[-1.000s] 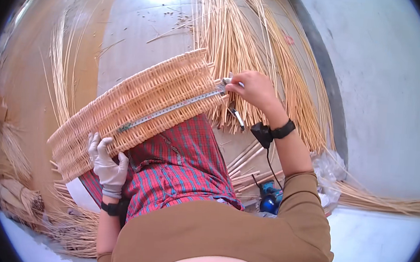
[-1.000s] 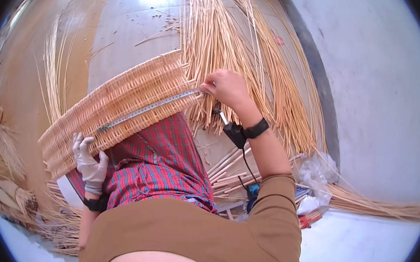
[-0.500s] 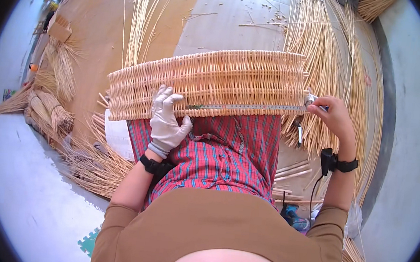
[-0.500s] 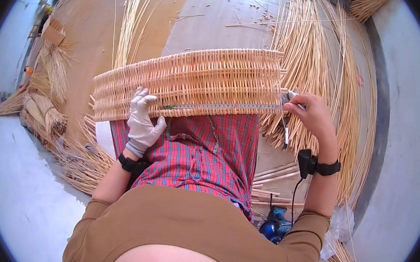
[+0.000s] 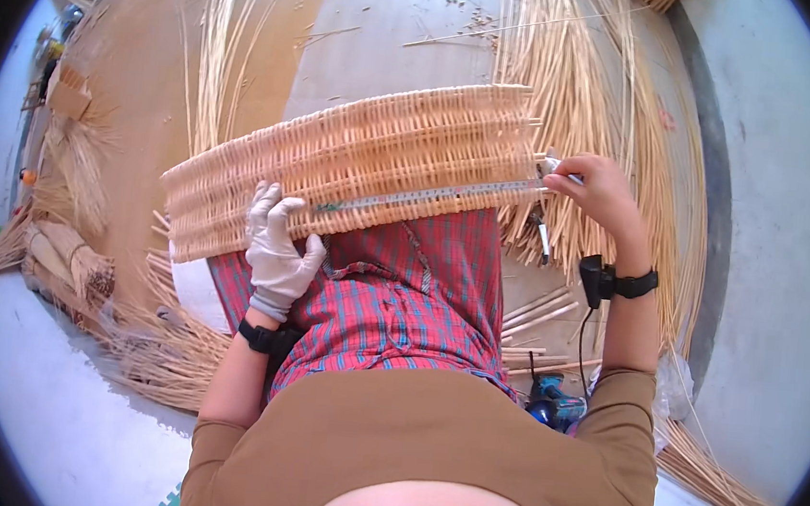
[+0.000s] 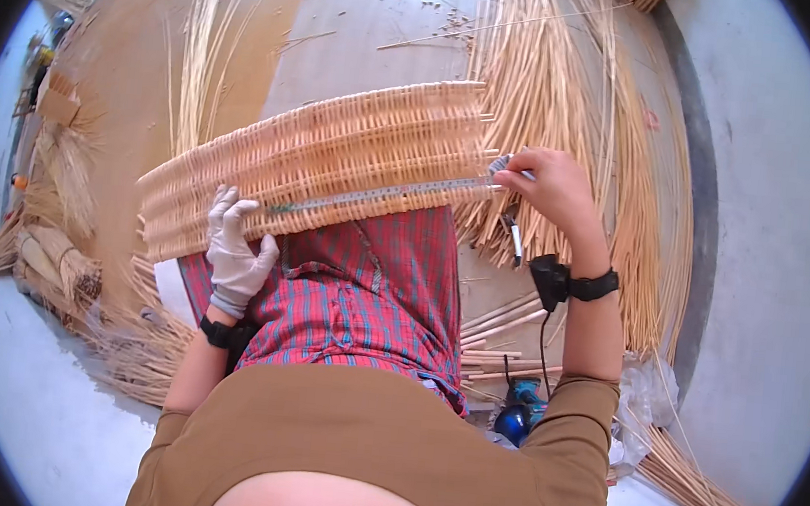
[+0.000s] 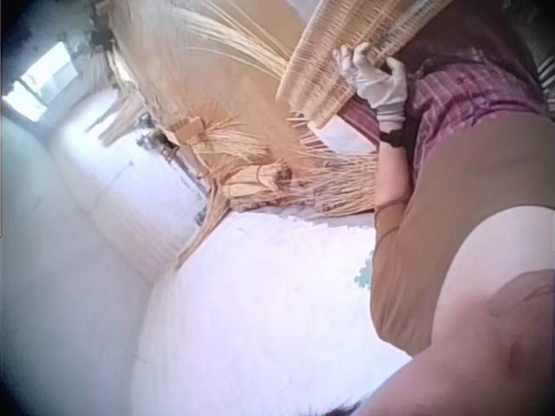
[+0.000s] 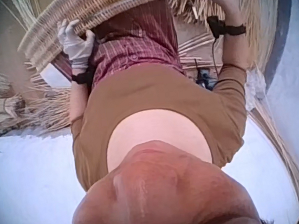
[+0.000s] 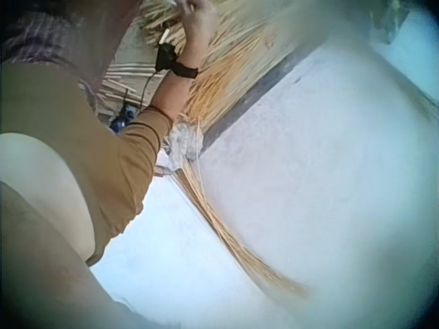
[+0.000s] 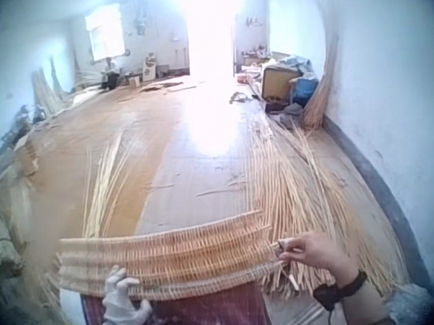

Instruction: The person is weaving a wicker basket, measuring it with a tape and cutting the edges with a tool.

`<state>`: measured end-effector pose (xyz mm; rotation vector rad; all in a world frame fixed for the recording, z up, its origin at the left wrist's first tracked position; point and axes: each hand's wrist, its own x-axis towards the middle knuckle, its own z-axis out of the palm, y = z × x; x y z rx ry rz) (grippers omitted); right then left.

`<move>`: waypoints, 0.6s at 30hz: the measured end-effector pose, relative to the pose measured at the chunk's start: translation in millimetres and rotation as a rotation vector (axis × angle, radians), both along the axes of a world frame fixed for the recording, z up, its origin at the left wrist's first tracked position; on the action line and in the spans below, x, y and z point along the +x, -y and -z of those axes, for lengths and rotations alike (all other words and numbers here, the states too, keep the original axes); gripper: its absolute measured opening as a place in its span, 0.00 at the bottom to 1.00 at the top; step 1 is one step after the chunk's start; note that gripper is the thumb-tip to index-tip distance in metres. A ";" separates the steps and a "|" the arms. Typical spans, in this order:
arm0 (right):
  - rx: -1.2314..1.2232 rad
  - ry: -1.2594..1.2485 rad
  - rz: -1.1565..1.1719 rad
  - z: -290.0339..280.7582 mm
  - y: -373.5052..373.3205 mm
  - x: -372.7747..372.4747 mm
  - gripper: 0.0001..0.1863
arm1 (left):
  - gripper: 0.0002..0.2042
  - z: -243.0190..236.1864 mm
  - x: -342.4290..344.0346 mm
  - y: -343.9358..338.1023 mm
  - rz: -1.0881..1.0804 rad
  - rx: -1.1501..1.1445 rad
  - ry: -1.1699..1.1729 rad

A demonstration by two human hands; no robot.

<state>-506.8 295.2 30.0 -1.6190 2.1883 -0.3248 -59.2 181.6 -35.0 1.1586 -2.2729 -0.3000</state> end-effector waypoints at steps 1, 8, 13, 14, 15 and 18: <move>-0.047 0.122 -0.022 2.2 -2.4 -6.4 0.15 | 0.25 -1.0 -2.3 0.4 0.001 0.004 0.000; -0.317 0.886 0.382 119.6 -49.2 -48.7 0.17 | 0.29 -3.8 -0.7 8.0 -0.012 -0.029 -0.060; -0.136 1.048 0.782 262.3 -124.5 -47.9 0.19 | 0.32 -15.6 -10.9 15.0 0.020 -0.082 -0.042; -0.109 1.064 0.812 290.8 -139.1 -32.4 0.20 | 0.32 -15.2 -12.7 14.2 0.028 -0.085 -0.023; -0.002 1.070 0.831 317.1 -151.5 -15.2 0.20 | 0.32 -13.4 -15.7 13.8 0.025 -0.085 -0.009; 0.328 1.133 0.758 363.8 -144.6 56.6 0.23 | 0.32 -16.6 -12.6 10.9 0.005 -0.108 0.047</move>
